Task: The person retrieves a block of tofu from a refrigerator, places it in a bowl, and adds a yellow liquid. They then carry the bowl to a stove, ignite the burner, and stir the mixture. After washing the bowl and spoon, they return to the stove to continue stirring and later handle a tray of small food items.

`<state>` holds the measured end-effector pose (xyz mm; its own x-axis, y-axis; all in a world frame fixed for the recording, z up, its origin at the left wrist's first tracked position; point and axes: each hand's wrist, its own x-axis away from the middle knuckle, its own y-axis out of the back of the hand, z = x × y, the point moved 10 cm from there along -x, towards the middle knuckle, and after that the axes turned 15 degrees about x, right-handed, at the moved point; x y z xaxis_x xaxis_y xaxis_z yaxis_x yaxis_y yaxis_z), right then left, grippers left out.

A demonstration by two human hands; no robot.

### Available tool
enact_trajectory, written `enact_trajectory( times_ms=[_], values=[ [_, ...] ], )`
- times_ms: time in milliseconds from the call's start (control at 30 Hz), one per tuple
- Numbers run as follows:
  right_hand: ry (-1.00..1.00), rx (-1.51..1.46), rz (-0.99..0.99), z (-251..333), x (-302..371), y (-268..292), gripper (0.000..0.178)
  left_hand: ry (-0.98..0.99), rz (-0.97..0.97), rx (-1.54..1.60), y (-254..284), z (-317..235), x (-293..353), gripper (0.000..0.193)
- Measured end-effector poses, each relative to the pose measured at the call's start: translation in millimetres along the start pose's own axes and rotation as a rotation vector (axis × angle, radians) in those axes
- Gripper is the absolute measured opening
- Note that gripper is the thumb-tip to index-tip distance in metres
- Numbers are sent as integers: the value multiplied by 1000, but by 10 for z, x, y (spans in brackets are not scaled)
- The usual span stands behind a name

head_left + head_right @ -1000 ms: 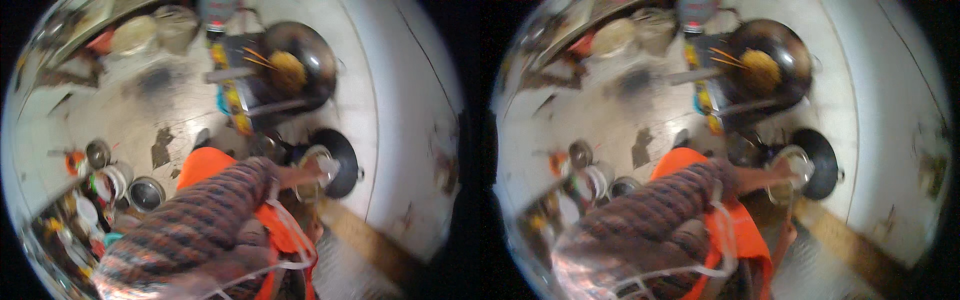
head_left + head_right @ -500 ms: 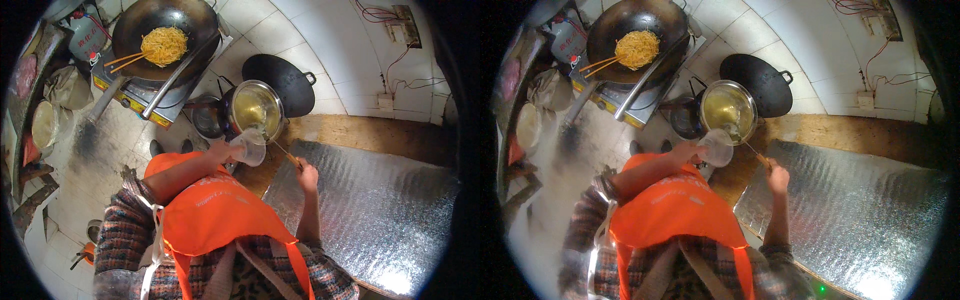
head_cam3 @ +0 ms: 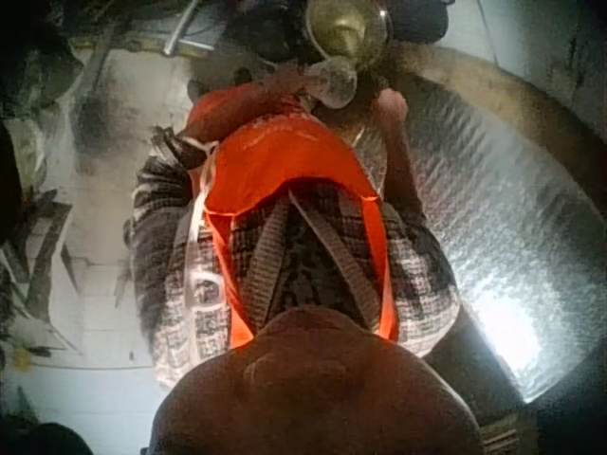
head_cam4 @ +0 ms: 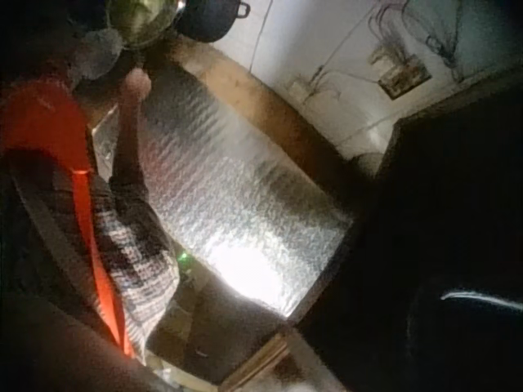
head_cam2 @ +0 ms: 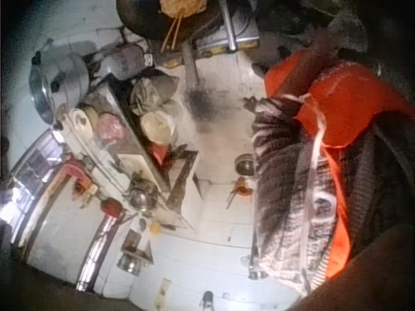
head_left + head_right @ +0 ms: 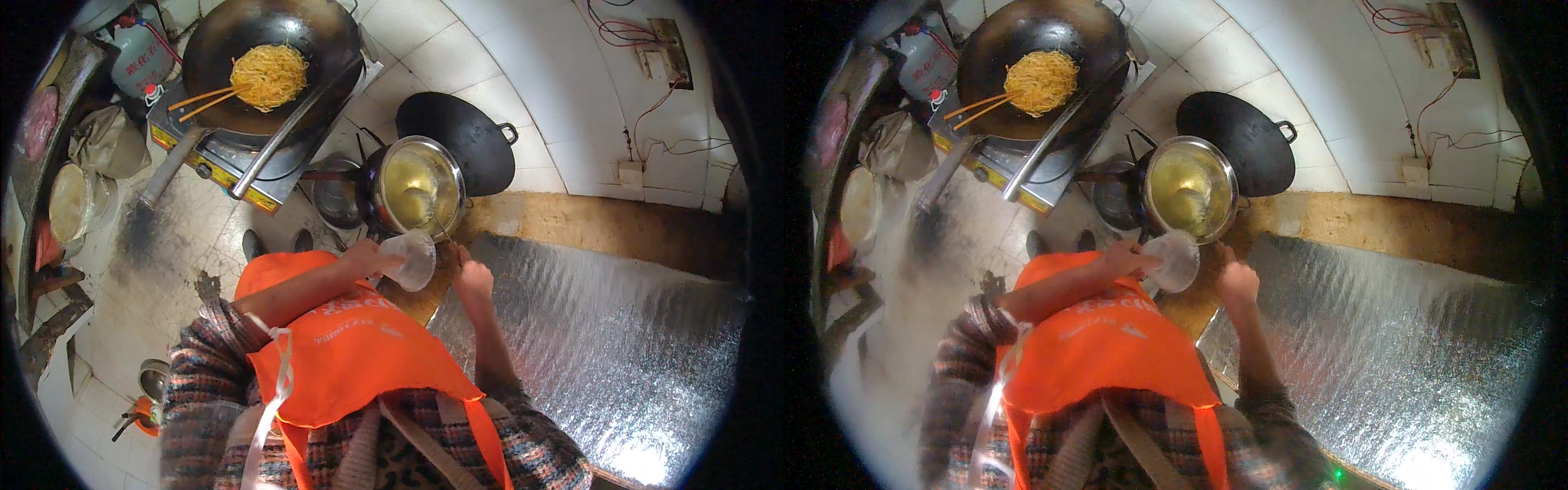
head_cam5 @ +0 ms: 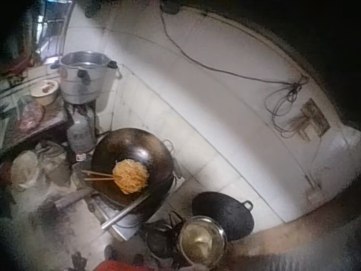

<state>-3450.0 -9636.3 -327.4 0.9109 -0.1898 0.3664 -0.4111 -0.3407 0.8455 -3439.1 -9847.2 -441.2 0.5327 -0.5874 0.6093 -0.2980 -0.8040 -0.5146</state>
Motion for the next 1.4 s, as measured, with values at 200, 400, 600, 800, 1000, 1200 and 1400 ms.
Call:
enact_trajectory(
  times_ms=[200, 400, 600, 800, 1000, 1200, 1400],
  values=[
    [-23, -34, -48, 63, -116, -27, 51, -100, 61, -54, -50, 2, -66, 56],
    [61, -3, -25, 143, -53, -142, 52, -73, 20, -171, 9, -18, -51, 48],
    [-96, -4, 55, 81, -71, -141, 47, -68, 79, -179, -98, -93, -21, 48],
    [16, -125, -16, 56, 81, -104, 46, -34, 24, -219, -32, -63, -79, 48],
    [-168, -384, -252, -246, 167, 98, 44, -619, -293, -347, -33, -814, 17, 53],
    [-270, -447, -260, -485, 315, -38, 43, -1115, -319, -700, -503, -1399, 28, 56],
    [-195, -457, -360, -487, 390, -25, 46, -1285, -257, -1116, -775, -1518, -94, 58]
  ],
)
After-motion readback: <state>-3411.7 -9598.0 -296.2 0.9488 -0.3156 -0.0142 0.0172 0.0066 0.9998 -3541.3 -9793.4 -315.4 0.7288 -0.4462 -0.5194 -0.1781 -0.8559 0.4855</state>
